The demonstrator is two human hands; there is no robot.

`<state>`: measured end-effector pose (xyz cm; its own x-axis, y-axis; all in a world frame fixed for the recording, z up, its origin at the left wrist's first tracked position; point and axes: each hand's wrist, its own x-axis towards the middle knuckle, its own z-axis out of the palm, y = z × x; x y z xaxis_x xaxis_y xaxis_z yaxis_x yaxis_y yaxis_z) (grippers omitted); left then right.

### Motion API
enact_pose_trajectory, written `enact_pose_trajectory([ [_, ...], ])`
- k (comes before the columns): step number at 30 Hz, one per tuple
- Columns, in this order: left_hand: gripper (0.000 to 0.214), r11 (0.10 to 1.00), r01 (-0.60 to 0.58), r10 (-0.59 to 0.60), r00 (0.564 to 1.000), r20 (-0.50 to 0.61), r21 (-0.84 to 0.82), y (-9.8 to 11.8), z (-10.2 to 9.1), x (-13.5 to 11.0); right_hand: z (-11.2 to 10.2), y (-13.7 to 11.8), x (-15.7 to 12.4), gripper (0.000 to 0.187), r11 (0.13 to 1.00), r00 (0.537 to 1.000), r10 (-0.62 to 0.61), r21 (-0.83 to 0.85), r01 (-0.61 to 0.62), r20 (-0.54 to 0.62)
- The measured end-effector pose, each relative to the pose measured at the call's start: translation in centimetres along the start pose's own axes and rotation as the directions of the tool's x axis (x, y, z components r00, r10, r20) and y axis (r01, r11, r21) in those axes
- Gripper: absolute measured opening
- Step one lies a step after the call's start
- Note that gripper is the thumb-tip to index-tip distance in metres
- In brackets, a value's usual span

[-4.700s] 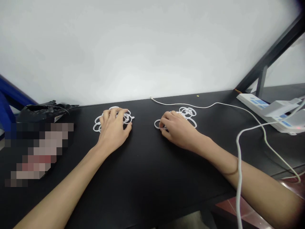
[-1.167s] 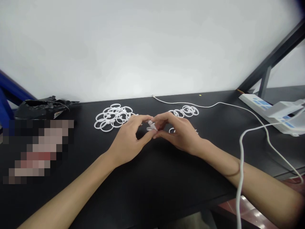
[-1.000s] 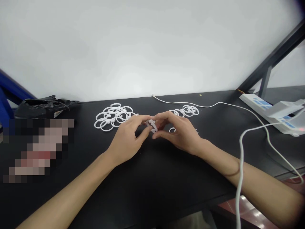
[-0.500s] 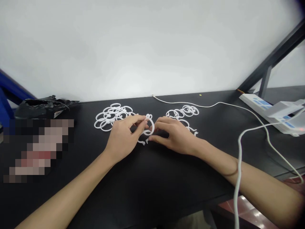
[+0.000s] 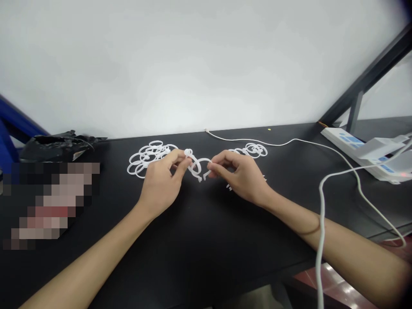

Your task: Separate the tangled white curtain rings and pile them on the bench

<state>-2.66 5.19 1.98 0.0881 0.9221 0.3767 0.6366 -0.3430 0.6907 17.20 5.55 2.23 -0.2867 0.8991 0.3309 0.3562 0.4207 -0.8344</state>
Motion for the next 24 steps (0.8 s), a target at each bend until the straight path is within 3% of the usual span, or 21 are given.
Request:
enact_pose_trajectory([
  [7, 0.017, 0.989, -0.112, 0.111, 0.994, 0.014, 0.099, -0.2, 0.0, -0.2, -0.2, 0.0, 0.6, 0.031, 0.959, 0.988, 0.152, 0.239, -0.153, 0.022],
  [9, 0.018, 0.978, -0.163, 0.162, 0.987, 0.024, 0.132, -0.5, 0.1, -0.3, -0.5, -0.1, 0.8, 0.031, 0.964, 0.982, 0.185, 0.199, -0.174, -0.037],
  [11, 0.017, 0.956, -0.232, 0.233, 0.972, 0.019, 0.179, -0.9, 0.4, -0.5, -0.8, 0.1, 0.9, 0.028, 0.986, 0.980, 0.170, 0.015, -0.169, -0.100],
  [14, 0.017, 0.896, -0.351, 0.360, 0.933, 0.018, 0.273, -1.5, 0.7, -0.5, -1.0, 0.7, 0.9, 0.021, 0.924, 0.996, 0.031, -0.377, -0.061, -0.085],
  [17, 0.020, 0.847, -0.417, 0.425, 0.904, 0.053, 0.329, -1.7, 0.8, -0.5, -1.2, 1.1, 0.8, 0.018, 0.828, 0.995, -0.101, -0.556, 0.073, -0.021],
  [20, 0.020, 0.839, -0.410, 0.418, 0.907, 0.056, 0.358, -1.6, 0.8, -0.4, -1.3, 0.8, 0.5, 0.018, 0.835, 0.979, -0.204, -0.520, 0.178, 0.008],
  [24, 0.021, 0.841, -0.403, 0.408, 0.911, 0.066, 0.360, -1.5, 0.9, -0.4, -1.0, 0.1, 0.1, 0.022, 0.878, 0.930, -0.309, -0.314, 0.360, 0.200],
])
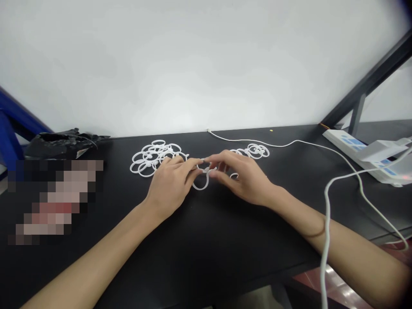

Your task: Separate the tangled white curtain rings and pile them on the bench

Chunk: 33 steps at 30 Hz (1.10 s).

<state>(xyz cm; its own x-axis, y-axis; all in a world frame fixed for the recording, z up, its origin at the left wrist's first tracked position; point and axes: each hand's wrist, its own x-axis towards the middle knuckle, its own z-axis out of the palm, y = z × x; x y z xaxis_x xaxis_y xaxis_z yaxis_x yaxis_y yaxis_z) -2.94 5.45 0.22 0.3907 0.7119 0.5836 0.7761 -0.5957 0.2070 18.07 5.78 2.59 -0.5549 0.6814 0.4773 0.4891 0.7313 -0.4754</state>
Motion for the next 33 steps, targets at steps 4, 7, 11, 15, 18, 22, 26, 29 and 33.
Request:
enact_pose_trajectory([
  [4, 0.022, 0.996, -0.040, 0.042, 0.999, 0.033, -0.082, 0.4, -0.1, -0.1, 0.4, -0.2, 0.0, 0.012, 0.999, 0.998, -0.021, 0.029, 0.020, 0.051],
  [7, 0.025, 0.988, -0.019, 0.028, 0.998, 0.056, -0.155, 1.0, -0.4, -0.1, 0.5, 0.0, 0.1, 0.010, 1.000, 0.999, 0.009, 0.017, -0.008, -0.046],
  [11, 0.043, 0.990, -0.026, 0.040, 0.995, 0.096, -0.137, 1.3, -0.6, -0.1, 0.3, 0.0, 0.3, 0.008, 1.000, 0.991, 0.020, 0.015, -0.018, -0.133],
  [15, 0.044, 0.988, -0.071, 0.084, 0.993, 0.086, -0.141, 1.0, -0.3, -0.2, -0.1, -0.4, 0.3, 0.009, 0.998, 0.994, 0.035, 0.064, -0.028, -0.108],
  [18, 0.040, 0.979, -0.113, 0.123, 0.991, 0.048, -0.170, 0.9, -0.3, -0.2, -0.4, -0.4, 0.2, 0.011, 0.980, 0.991, 0.117, 0.171, -0.105, -0.062],
  [22, 0.037, 0.973, -0.147, 0.155, 0.987, 0.034, -0.176, 0.8, -0.3, 0.0, -0.2, -0.1, 0.0, 0.015, 0.925, 0.976, 0.210, 0.334, -0.182, -0.049],
  [26, 0.039, 0.984, -0.112, 0.121, 0.991, 0.053, -0.137, 0.0, -0.6, 0.2, 0.5, 0.3, 0.0, 0.022, 0.943, 0.974, 0.222, 0.264, -0.201, -0.050],
  [29, 0.043, 0.997, 0.028, -0.024, 0.998, 0.058, -0.077, -1.5, -1.4, 0.3, 0.8, 0.6, 0.1, 0.026, 0.986, 0.986, 0.166, -0.023, -0.167, -0.027],
  [33, 0.043, 0.982, 0.186, -0.185, 0.978, 0.099, -0.004, -4.0, -2.8, 0.4, 1.0, 0.8, -0.1, 0.031, 0.933, 0.994, 0.090, -0.356, -0.060, 0.066],
])
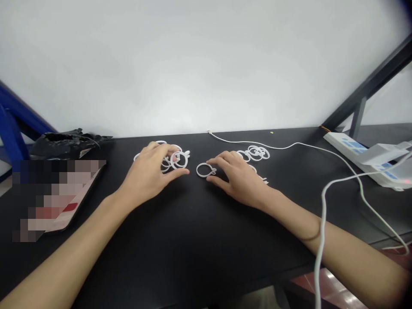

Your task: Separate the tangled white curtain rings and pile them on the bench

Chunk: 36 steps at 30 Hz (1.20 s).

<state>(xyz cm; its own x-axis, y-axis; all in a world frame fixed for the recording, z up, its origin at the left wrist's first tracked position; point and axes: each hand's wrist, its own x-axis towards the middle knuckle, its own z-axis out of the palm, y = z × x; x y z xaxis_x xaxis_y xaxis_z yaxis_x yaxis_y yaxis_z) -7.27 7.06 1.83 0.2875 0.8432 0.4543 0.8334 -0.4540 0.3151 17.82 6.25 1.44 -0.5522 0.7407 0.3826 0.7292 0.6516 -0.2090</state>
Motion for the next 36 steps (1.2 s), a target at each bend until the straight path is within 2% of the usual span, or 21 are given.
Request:
enact_pose_trajectory([
  [2, 0.042, 0.999, -0.010, 0.009, 0.999, 0.041, 0.034, -1.1, -0.6, 0.1, 0.2, 0.1, -0.1, 0.033, 0.998, 0.999, -0.020, -0.064, 0.022, 0.035],
  [7, 0.043, 0.987, -0.121, 0.106, 0.984, 0.142, 0.102, -2.5, -1.2, 0.3, 0.5, 0.1, -0.2, 0.027, 0.996, 0.991, -0.022, -0.086, 0.033, 0.131],
  [13, 0.045, 0.978, -0.161, 0.138, 0.976, 0.167, 0.136, -3.0, -0.7, 0.2, 0.5, 0.2, -0.1, 0.024, 0.991, 0.989, -0.021, -0.125, 0.040, 0.145],
  [27, 0.039, 0.975, -0.161, 0.140, 0.981, 0.134, 0.157, -4.0, -0.1, 0.2, 0.5, 0.3, -0.1, 0.022, 0.993, 0.989, -0.012, -0.118, 0.030, 0.150],
  [36, 0.046, 0.991, -0.092, 0.070, 0.976, 0.208, 0.098, -2.7, -0.6, 0.1, 0.3, 0.0, 0.0, 0.020, 0.987, 0.987, -0.004, -0.158, 0.030, 0.162],
])
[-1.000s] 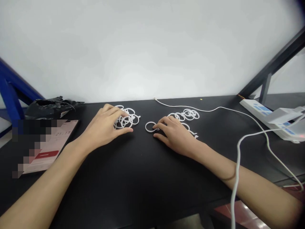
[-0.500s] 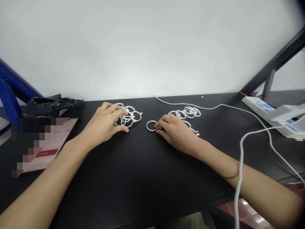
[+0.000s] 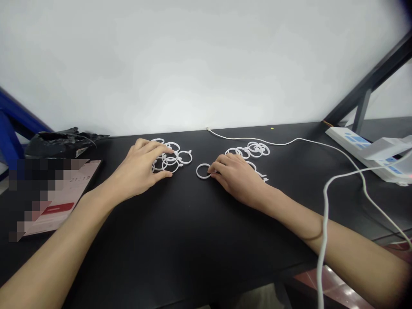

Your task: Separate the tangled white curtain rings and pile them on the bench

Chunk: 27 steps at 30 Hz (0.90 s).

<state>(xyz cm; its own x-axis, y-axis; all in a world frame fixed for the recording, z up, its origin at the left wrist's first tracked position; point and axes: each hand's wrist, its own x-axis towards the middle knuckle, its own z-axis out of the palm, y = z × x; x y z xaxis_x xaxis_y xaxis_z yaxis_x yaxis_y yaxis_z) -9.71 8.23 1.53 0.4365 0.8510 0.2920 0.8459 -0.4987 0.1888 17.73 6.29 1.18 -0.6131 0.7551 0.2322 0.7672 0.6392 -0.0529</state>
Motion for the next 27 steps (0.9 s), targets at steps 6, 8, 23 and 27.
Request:
enact_pose_trajectory([
  [6, 0.055, 0.990, -0.141, 0.142, 0.986, -0.086, 0.007, 3.3, 0.3, -0.2, 0.0, -0.3, 0.0, 0.017, 0.993, 0.987, -0.072, 0.080, 0.084, -0.141],
  [8, 0.059, 0.977, -0.214, 0.215, 0.972, -0.100, 0.013, 4.5, 0.7, -0.3, -0.1, -0.5, -0.1, 0.015, 0.983, 0.968, -0.122, 0.106, 0.148, -0.218],
  [23, 0.040, 0.960, -0.278, 0.268, 0.948, -0.173, -0.036, 5.9, 1.1, -0.4, -0.7, -0.9, 0.0, 0.014, 0.929, 0.861, -0.252, 0.139, 0.343, -0.443],
  [27, 0.040, 0.954, -0.301, 0.294, 0.936, -0.193, -0.006, 6.0, 1.4, -0.5, -0.7, -0.9, 0.0, 0.012, 0.926, 0.874, -0.204, 0.204, 0.319, -0.441],
])
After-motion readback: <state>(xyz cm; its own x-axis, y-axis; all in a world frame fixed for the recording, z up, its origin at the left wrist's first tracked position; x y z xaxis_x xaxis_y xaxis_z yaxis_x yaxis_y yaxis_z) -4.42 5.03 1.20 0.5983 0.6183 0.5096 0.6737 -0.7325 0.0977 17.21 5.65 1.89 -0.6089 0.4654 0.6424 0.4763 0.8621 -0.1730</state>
